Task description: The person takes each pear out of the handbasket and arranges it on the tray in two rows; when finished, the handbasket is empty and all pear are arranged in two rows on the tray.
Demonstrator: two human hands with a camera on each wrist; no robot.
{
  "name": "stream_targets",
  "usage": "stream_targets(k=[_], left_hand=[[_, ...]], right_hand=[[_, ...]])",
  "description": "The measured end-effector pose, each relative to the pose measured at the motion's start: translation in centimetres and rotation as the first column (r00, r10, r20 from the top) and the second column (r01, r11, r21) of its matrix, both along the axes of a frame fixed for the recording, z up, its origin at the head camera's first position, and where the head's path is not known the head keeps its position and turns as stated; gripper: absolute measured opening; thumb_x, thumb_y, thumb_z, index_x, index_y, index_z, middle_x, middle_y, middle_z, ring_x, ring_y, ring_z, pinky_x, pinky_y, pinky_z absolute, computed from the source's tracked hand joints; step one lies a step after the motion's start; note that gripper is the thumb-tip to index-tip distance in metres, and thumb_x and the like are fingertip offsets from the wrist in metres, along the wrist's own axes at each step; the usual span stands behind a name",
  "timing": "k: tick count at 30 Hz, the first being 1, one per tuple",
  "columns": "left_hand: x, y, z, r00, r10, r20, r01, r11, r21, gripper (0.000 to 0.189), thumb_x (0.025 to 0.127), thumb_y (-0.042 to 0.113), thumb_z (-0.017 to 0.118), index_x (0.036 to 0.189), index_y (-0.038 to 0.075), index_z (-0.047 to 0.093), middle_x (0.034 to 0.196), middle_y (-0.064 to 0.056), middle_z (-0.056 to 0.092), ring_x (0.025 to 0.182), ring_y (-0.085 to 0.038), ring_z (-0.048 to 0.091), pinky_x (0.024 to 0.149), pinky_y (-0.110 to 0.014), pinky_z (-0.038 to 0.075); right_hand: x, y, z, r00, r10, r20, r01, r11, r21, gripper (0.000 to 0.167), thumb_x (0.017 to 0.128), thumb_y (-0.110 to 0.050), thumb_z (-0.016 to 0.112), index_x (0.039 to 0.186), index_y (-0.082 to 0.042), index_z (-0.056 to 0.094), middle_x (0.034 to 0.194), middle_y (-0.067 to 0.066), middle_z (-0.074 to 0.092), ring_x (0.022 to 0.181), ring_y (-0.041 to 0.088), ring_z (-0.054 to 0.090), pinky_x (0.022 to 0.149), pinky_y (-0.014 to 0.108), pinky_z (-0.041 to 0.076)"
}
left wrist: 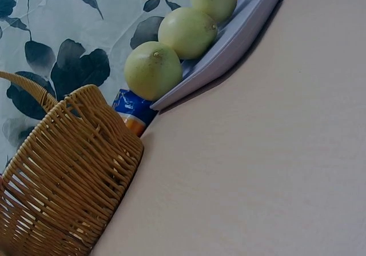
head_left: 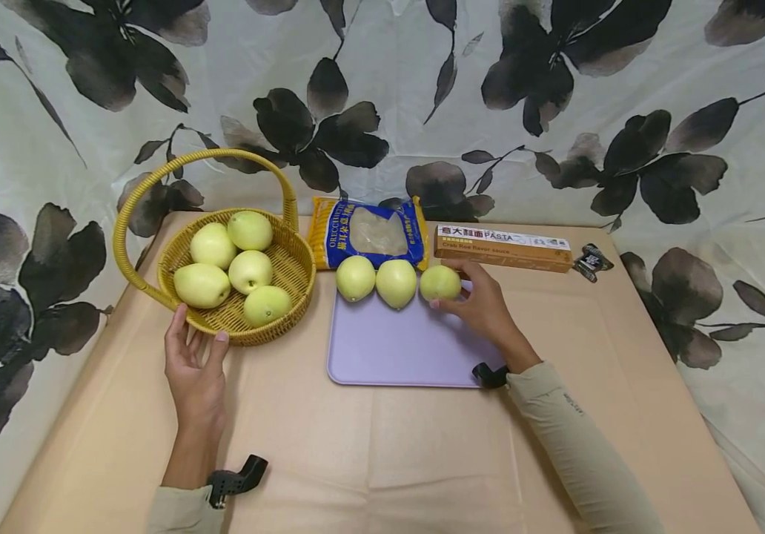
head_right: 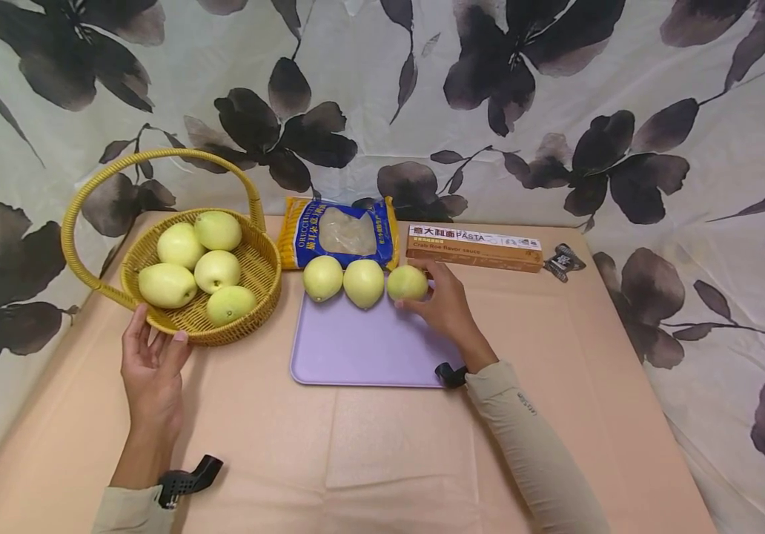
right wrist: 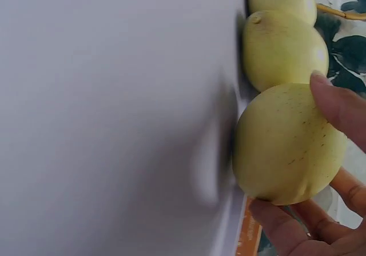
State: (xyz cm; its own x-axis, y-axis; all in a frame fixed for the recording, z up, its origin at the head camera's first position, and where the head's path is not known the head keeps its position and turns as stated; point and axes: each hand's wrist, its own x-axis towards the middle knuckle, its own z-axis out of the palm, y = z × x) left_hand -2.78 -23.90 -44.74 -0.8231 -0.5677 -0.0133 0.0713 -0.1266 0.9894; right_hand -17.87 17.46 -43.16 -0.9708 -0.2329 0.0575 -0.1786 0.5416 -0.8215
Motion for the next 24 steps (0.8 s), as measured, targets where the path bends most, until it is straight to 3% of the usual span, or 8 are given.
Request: stream_targets(k=[5, 13, 18, 24], left_hand=[[0.0, 0.0, 0.0, 1.000, -0.002, 0.001, 0.002, 1.000, 0.003, 0.078, 0.103, 0.000, 0.065, 0.167, 0.026, 0.030, 0.176, -0.003, 0.019, 0.159, -0.030, 0.027, 0.107, -0.011, 0.049], [0.0, -0.1, -0.2, 1.000, -0.009, -0.005, 0.009, 1.000, 0.003, 0.078, 0.103, 0.001, 0.066, 0.167, 0.027, 0.030, 0.176, -0.004, 0.019, 0.159, -0.030, 0.026, 0.105, -0.011, 0.051], [0.0, -0.1, -0.1, 1.000, -0.007, -0.003, 0.007, 1.000, 0.001, 0.077, 0.103, 0.001, 0.065, 0.167, 0.027, 0.030, 0.176, -0.004, 0.020, 0.160, -0.030, 0.027, 0.106, -0.011, 0.050], [0.1, -0.1, -0.2, 1.000, -0.014, 0.005, 0.014, 1.000, 0.000, 0.078, 0.103, 0.002, 0.066, 0.167, 0.028, 0.029, 0.177, -0.002, 0.019, 0.160, -0.029, 0.026, 0.108, -0.012, 0.050]], right_hand=[[0.1, 0.3, -0.4, 1.000, 0.023, -0.012, -0.022, 0.999, 0.029, 0.082, 0.080, -0.016, 0.096, 0.150, -0.013, 0.055, 0.152, 0.013, 0.056, 0.144, 0.034, 0.052, 0.121, 0.054, 0.047], [0.9, 0.9, -0.2, 1.000, 0.003, -0.027, -0.002, 1.000, 0.011, 0.062, 0.086, -0.015, 0.091, 0.141, -0.016, 0.063, 0.149, 0.010, 0.062, 0.143, 0.033, 0.057, 0.115, 0.050, 0.053], [0.8, 0.5, -0.2, 0.995, 0.015, -0.094, -0.006, 0.996, 0.090, 0.067, 0.083, -0.011, 0.093, 0.142, -0.014, 0.062, 0.148, 0.013, 0.064, 0.140, 0.035, 0.059, 0.116, 0.053, 0.052], [0.6, -0.4, -0.2, 0.991, -0.022, -0.129, 0.042, 0.986, 0.158, 0.075, 0.080, -0.012, 0.095, 0.147, -0.014, 0.060, 0.148, 0.015, 0.064, 0.137, 0.036, 0.060, 0.119, 0.057, 0.046]])
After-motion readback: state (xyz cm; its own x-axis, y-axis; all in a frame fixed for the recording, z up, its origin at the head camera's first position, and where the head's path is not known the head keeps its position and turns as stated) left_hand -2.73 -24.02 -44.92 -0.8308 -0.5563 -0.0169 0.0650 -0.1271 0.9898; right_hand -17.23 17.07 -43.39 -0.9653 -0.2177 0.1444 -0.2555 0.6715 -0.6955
